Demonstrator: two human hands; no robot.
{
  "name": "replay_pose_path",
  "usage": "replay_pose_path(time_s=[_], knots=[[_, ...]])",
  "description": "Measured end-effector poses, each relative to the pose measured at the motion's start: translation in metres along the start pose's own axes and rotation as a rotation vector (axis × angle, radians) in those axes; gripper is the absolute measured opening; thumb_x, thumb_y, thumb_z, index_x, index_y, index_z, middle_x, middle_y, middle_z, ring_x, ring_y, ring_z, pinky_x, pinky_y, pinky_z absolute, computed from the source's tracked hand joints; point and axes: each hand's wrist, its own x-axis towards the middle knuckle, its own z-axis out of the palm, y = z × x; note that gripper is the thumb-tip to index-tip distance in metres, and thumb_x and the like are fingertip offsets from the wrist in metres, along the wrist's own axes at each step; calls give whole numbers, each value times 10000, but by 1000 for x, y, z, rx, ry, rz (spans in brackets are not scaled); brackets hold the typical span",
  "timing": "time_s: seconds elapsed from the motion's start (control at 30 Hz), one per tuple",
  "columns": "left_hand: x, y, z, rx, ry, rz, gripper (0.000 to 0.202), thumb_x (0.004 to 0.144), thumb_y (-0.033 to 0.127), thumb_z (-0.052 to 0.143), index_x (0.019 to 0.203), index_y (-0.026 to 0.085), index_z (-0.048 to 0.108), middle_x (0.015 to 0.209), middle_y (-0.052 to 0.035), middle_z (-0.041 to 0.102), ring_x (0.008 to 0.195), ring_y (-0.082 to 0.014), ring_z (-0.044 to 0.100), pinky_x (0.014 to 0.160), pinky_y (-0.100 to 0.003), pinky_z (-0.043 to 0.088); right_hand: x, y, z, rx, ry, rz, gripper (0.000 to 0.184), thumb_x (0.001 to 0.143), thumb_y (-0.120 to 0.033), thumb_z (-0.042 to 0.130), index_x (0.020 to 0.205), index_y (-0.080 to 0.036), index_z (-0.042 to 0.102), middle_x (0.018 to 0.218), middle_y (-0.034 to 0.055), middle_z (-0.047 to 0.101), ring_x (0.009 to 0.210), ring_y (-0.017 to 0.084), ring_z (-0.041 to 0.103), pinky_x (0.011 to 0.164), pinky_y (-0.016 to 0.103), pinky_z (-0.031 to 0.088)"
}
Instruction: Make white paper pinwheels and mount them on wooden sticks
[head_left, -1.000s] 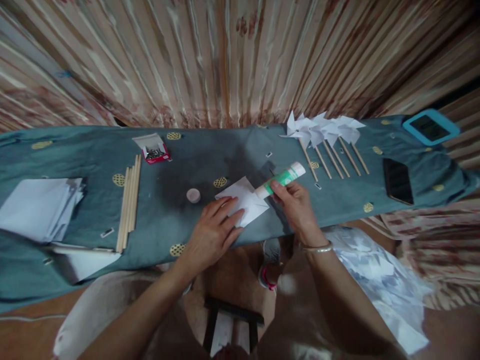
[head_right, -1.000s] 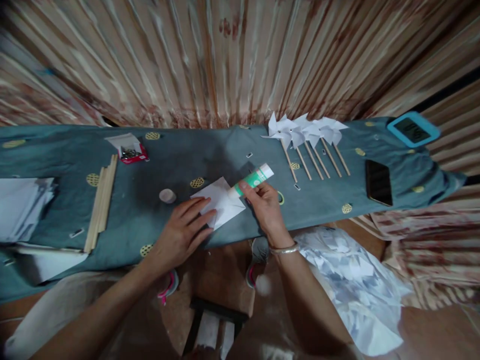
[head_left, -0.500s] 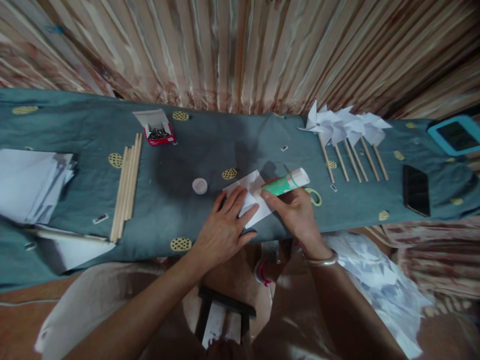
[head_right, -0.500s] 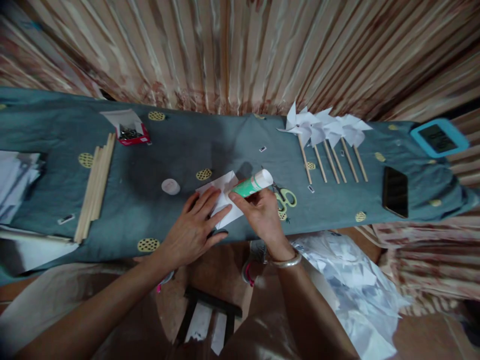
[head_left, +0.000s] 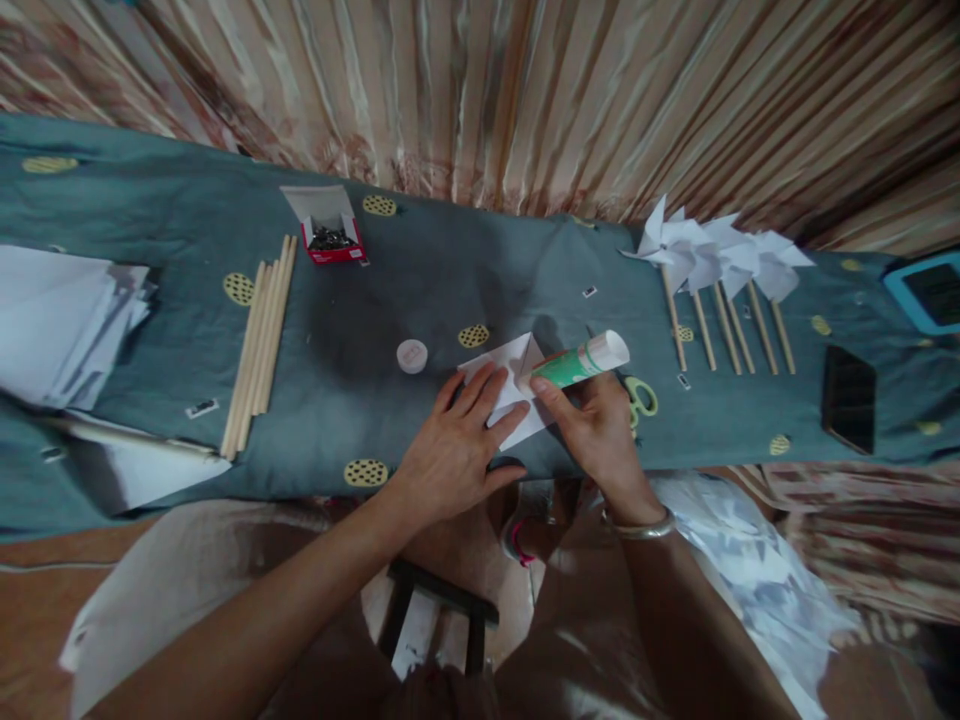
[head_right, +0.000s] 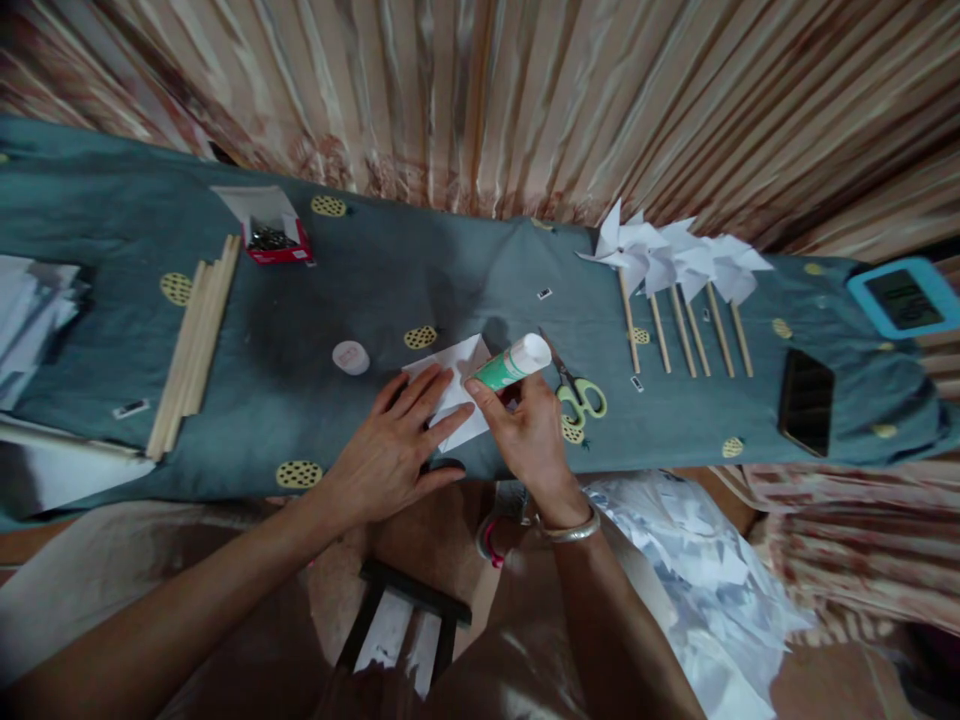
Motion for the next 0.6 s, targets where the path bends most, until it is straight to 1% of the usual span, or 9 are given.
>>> replay_pose_path(time_s=[0.1, 0.27, 0.4, 0.5, 0.6], knots=[[0, -1, 1, -3, -2, 9, 789, 805, 648, 631, 1418, 182, 458, 1567, -226, 327, 1464, -390, 280, 1166, -587, 247, 0, 1, 0, -26, 15, -11, 342, 821, -527, 662, 882, -190, 656, 817, 71, 691, 839, 254, 650, 767, 425, 516], [0, -1, 0, -12, -10, 13, 842, 763, 653, 677, 1419, 174, 455, 1562, -234, 331, 1464, -405, 270, 1166, -592, 235, 0, 2, 2, -60, 19, -37, 348, 830, -543, 652, 863, -196, 657, 801, 66, 688, 821, 252, 648, 741, 413, 512], [0, 0, 0, -10, -8, 10, 845, 767, 660, 666, 1422, 172, 451, 1566, -228, 329, 1465, -405, 267, 1163, -592, 242, 0, 3, 3, -126, 12, -44, 402, 837, -584, 623, 874, -185, 657, 752, 57, 678, 720, 226, 627, 663, 374, 486], [0, -1, 1, -13, -5, 11, 839, 782, 664, 645, 1432, 174, 438, 1572, -221, 322, 1471, -402, 250, 1164, -594, 235, -1, 2, 4, -172, 38, -50, 435, 829, -622, 611, 859, -188, 634, 691, 36, 658, 616, 195, 581, 584, 338, 449], [0, -1, 1, -18, -13, 11, 835, 782, 656, 652, 1434, 180, 439, 1573, -222, 320, 1473, -404, 245, 1167, -595, 226, -2, 1, 6, -169, 39, -53, 431, 820, -627, 622, 854, -198, 613, 667, 21, 649, 589, 184, 568, 565, 321, 437]])
